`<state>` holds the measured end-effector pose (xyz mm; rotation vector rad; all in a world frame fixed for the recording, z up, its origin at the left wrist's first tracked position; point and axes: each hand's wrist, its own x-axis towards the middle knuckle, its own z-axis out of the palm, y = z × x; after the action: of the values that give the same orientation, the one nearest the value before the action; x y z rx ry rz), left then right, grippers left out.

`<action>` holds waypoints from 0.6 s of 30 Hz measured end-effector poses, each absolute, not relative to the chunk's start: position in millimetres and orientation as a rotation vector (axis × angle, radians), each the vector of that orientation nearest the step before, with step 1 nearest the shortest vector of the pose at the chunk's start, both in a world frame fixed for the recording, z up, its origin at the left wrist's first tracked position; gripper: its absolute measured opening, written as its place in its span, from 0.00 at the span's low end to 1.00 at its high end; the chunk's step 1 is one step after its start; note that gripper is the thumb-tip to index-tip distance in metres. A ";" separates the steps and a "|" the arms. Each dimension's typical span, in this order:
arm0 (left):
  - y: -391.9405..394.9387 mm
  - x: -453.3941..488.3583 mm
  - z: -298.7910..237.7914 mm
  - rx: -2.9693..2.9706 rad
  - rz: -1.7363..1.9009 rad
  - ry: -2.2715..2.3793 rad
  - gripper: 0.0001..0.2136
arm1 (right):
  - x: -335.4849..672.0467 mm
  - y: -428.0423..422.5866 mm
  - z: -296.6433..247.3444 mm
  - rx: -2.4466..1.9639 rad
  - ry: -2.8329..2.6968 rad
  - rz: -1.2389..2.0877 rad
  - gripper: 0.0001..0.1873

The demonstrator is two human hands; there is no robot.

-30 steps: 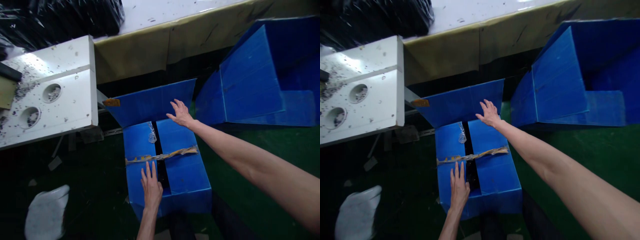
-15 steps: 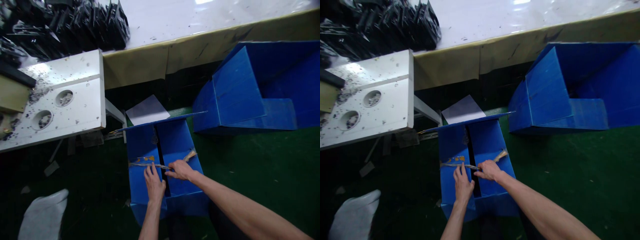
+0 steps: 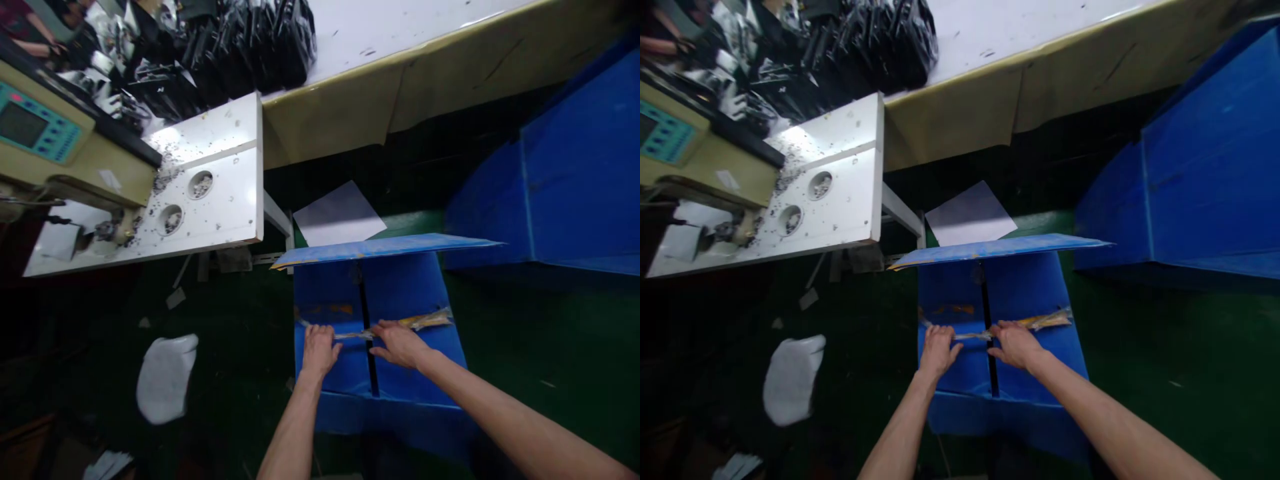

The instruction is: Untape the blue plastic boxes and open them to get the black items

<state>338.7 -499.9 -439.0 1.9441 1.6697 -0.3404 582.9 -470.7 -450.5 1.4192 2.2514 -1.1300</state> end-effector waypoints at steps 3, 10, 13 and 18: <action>-499.7 331.1 -443.1 1.949 -0.384 1.650 0.12 | 572.1 -480.7 -463.4 1.485 2.328 -1.055 0.31; -486.1 312.5 -452.2 1.936 -0.359 1.543 0.08 | 553.0 -499.1 -466.3 1.717 2.376 -0.886 0.31; -471.4 292.4 -458.2 1.874 -0.343 1.698 0.11 | 525.2 -498.5 -458.1 1.612 2.503 -0.941 0.30; -457.7 263.5 -475.1 1.595 -0.233 2.193 0.21 | 460.5 -483.8 -453.7 1.510 2.574 -1.191 0.29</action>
<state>263.5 -457.7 -475.1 1.5952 2.1929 -0.2325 460.5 -483.8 -453.7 1.5098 2.5745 -1.1911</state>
